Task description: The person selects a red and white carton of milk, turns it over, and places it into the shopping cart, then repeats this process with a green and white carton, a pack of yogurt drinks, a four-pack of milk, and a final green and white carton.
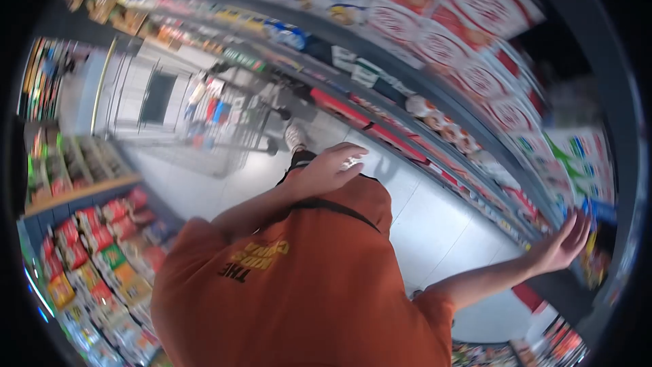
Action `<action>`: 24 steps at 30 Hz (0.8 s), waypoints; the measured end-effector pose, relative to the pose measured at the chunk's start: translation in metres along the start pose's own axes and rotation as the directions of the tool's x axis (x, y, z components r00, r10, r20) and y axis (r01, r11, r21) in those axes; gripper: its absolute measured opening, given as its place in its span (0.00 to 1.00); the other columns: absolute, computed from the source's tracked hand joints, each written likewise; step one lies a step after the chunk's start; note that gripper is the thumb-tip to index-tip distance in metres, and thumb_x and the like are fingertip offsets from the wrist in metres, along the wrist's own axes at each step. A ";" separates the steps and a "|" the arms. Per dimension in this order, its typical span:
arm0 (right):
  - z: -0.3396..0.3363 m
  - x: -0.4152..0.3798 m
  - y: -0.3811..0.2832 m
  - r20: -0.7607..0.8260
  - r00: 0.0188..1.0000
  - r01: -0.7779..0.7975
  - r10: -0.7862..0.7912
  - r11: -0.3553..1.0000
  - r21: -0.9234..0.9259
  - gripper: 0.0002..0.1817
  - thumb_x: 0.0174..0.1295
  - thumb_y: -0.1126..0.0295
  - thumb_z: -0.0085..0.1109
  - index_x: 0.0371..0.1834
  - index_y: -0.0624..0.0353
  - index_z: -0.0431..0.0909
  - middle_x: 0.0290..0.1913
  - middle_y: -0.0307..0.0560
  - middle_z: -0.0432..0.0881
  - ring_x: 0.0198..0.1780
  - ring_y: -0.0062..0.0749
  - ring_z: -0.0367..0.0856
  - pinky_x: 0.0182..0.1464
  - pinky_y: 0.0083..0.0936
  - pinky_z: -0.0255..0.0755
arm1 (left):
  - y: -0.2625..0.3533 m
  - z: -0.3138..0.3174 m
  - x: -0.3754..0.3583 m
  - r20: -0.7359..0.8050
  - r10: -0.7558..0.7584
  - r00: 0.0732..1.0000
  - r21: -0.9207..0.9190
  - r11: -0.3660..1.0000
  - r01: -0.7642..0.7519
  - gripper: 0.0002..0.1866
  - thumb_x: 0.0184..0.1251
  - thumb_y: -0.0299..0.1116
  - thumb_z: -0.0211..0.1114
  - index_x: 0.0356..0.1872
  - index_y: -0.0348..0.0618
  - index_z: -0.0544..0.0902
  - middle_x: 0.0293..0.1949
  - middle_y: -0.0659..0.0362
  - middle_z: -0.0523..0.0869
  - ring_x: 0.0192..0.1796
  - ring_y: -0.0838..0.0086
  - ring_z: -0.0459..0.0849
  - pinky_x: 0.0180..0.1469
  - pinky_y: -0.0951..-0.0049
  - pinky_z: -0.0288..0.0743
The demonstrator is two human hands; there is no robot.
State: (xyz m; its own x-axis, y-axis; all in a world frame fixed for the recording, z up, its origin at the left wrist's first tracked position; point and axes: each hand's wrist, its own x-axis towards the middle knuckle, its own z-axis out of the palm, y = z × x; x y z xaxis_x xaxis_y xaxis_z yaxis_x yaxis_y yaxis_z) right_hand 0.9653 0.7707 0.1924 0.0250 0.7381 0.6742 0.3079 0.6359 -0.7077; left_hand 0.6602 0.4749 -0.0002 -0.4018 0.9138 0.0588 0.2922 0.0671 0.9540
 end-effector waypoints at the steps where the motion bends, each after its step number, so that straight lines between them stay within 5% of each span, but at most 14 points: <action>1: 0.005 -0.010 -0.007 0.060 0.998 0.017 -0.016 1.000 -0.021 0.17 0.67 0.77 0.57 0.58 0.70 0.74 0.50 0.53 0.82 0.50 0.33 0.81 0.55 0.26 0.75 | -0.004 -0.001 -0.002 -0.018 -0.017 1.000 0.023 1.000 0.017 0.16 0.66 0.32 0.63 0.52 0.37 0.79 0.48 0.48 0.82 0.48 0.58 0.84 0.49 0.65 0.80; 5: 0.049 -0.035 -0.048 0.262 0.964 0.060 -0.053 0.998 -0.018 0.11 0.68 0.77 0.56 0.50 0.69 0.78 0.43 0.47 0.83 0.46 0.29 0.80 0.55 0.26 0.72 | -0.021 -0.027 -0.007 -0.082 -0.051 0.995 0.073 0.996 0.057 0.16 0.65 0.30 0.64 0.53 0.38 0.79 0.49 0.49 0.82 0.49 0.61 0.84 0.49 0.66 0.80; 8: 0.080 -0.050 -0.069 0.424 0.902 0.073 -0.086 0.996 0.047 0.10 0.69 0.73 0.55 0.48 0.69 0.78 0.42 0.47 0.82 0.46 0.31 0.79 0.56 0.29 0.71 | -0.036 -0.074 -0.007 -0.306 -0.130 0.943 0.003 0.991 0.137 0.16 0.64 0.29 0.65 0.53 0.38 0.80 0.49 0.49 0.84 0.47 0.63 0.86 0.47 0.66 0.80; 12: 0.136 -0.086 -0.100 0.688 0.725 -0.111 -0.021 0.983 0.147 0.14 0.69 0.68 0.55 0.48 0.70 0.76 0.43 0.50 0.80 0.48 0.34 0.79 0.55 0.31 0.71 | -0.112 -0.153 -0.032 -0.685 -0.264 0.679 -0.028 0.941 0.338 0.14 0.62 0.27 0.65 0.49 0.39 0.82 0.40 0.52 0.87 0.36 0.64 0.87 0.40 0.70 0.80; 15: 0.187 -0.115 -0.133 0.859 0.510 -0.248 0.036 0.963 0.107 0.16 0.68 0.65 0.57 0.49 0.69 0.75 0.44 0.51 0.80 0.47 0.34 0.79 0.54 0.30 0.71 | -0.176 -0.217 -0.063 -0.781 -0.403 0.477 -0.160 0.867 0.472 0.14 0.61 0.27 0.64 0.48 0.36 0.83 0.39 0.48 0.87 0.37 0.63 0.88 0.42 0.69 0.81; 18: 0.234 -0.143 -0.160 0.949 0.299 -0.392 0.101 0.920 0.026 0.18 0.68 0.63 0.58 0.51 0.69 0.75 0.44 0.51 0.80 0.46 0.34 0.80 0.53 0.30 0.72 | -0.282 -0.259 -0.108 -0.805 -0.534 0.257 -0.202 0.654 0.729 0.18 0.55 0.32 0.69 0.46 0.33 0.84 0.40 0.43 0.86 0.40 0.55 0.87 0.50 0.63 0.79; 21: 0.278 -0.171 -0.180 0.974 0.165 -0.468 0.156 0.881 -0.062 0.21 0.67 0.62 0.60 0.54 0.68 0.73 0.43 0.51 0.81 0.44 0.33 0.81 0.51 0.32 0.74 | -0.403 -0.259 -0.148 -0.748 -0.607 0.268 -0.073 0.476 0.876 0.27 0.48 0.36 0.74 0.51 0.33 0.81 0.47 0.41 0.84 0.48 0.50 0.84 0.57 0.60 0.76; 24: 0.313 -0.194 -0.194 0.970 0.044 -0.520 0.237 0.835 -0.180 0.21 0.67 0.63 0.59 0.55 0.69 0.73 0.43 0.51 0.81 0.45 0.34 0.81 0.52 0.32 0.74 | -0.468 -0.248 -0.152 -0.641 -0.748 0.171 -0.236 0.404 0.884 0.34 0.43 0.36 0.76 0.55 0.33 0.78 0.52 0.40 0.81 0.55 0.49 0.80 0.59 0.59 0.74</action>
State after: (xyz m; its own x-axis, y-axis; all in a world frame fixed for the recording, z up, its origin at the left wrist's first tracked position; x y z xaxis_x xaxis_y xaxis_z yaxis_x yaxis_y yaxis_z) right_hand 0.6025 0.5744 0.1329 -0.8488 0.4022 -0.3431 0.4156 0.1066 -0.9033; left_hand 0.3689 0.2052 -0.3830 -0.8435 -0.1508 -0.5156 -0.4421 0.7401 0.5068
